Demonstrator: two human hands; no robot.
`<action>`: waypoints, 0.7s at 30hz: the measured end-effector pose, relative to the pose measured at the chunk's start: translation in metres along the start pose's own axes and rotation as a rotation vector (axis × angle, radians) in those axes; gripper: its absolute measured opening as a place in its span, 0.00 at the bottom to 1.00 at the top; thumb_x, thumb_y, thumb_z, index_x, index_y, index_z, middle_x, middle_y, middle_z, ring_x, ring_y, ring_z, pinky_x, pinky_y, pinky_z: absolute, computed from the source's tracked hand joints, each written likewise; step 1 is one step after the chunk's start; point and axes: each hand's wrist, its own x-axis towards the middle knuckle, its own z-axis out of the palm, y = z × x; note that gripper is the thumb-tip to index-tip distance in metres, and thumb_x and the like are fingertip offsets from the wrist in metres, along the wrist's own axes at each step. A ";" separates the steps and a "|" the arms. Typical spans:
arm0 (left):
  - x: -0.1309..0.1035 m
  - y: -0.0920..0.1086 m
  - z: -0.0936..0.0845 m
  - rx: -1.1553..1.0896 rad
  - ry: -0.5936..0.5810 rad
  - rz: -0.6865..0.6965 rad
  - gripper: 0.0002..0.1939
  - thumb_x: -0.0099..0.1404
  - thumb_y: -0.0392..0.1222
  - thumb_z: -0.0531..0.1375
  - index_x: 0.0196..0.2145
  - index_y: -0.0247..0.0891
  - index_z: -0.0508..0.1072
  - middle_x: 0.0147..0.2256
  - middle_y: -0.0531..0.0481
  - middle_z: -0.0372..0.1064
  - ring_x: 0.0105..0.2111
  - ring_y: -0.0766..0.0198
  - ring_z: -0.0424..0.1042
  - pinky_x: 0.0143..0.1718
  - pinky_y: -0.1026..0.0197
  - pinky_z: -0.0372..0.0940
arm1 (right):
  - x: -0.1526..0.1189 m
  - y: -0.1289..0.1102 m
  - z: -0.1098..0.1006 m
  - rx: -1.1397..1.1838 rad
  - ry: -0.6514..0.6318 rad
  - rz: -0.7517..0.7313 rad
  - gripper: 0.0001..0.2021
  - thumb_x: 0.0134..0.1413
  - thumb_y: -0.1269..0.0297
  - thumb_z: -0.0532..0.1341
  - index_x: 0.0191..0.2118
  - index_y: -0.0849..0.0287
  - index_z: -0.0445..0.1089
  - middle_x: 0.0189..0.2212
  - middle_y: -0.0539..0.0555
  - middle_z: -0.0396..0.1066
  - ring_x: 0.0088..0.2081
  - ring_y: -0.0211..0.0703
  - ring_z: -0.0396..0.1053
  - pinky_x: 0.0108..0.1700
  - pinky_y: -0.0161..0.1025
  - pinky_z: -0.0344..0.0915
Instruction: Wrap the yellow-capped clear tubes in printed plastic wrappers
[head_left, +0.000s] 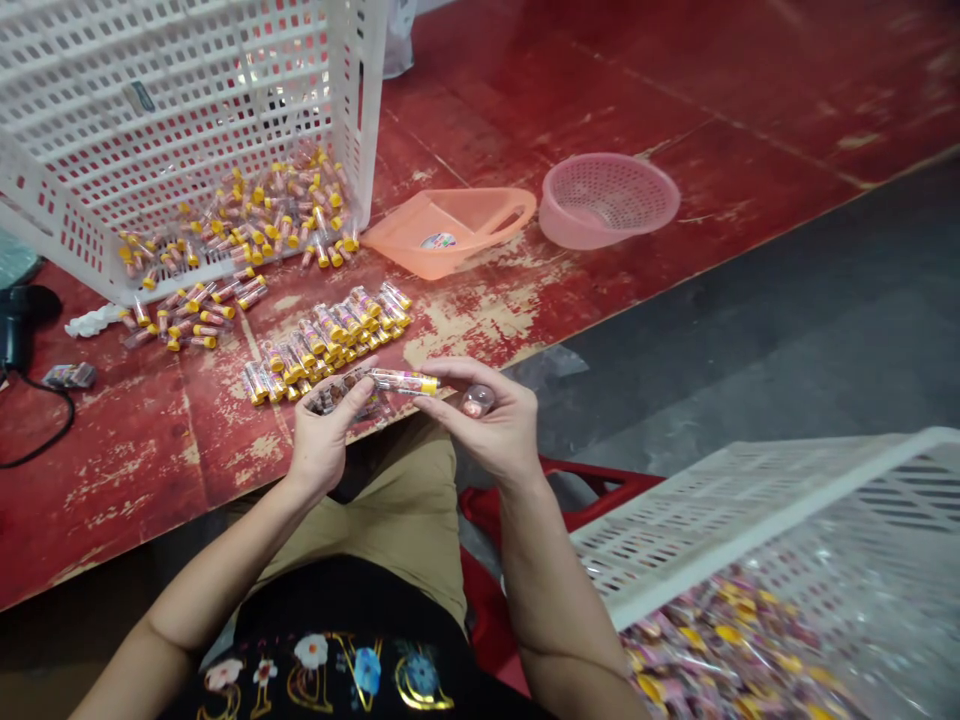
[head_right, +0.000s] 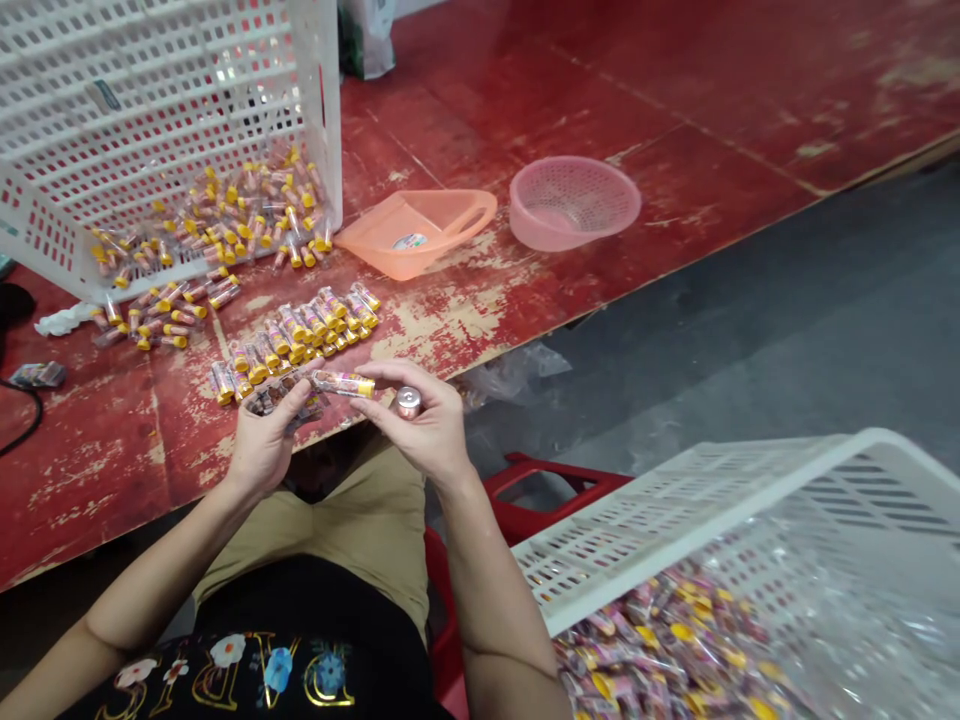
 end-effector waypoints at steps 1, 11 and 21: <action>0.000 0.000 0.000 -0.006 0.003 -0.006 0.14 0.53 0.45 0.73 0.35 0.35 0.81 0.47 0.42 0.79 0.42 0.59 0.77 0.35 0.65 0.71 | -0.001 -0.001 0.000 -0.008 -0.006 -0.008 0.13 0.49 0.63 0.72 0.43 0.50 0.79 0.41 0.53 0.79 0.43 0.47 0.77 0.51 0.46 0.73; 0.022 -0.004 -0.016 -0.189 0.271 -0.137 0.22 0.41 0.42 0.77 0.35 0.36 0.78 0.31 0.53 0.77 0.27 0.69 0.73 0.29 0.66 0.66 | 0.089 0.113 0.006 -0.184 0.499 0.182 0.15 0.47 0.64 0.70 0.41 0.64 0.76 0.32 0.55 0.76 0.29 0.39 0.69 0.35 0.38 0.69; 0.016 -0.005 -0.036 -0.303 0.383 -0.291 0.24 0.38 0.40 0.78 0.33 0.36 0.75 0.28 0.57 0.74 0.25 0.71 0.71 0.26 0.66 0.65 | 0.090 0.119 0.011 -0.147 0.326 0.230 0.15 0.46 0.59 0.70 0.39 0.63 0.75 0.35 0.56 0.76 0.32 0.39 0.70 0.37 0.37 0.68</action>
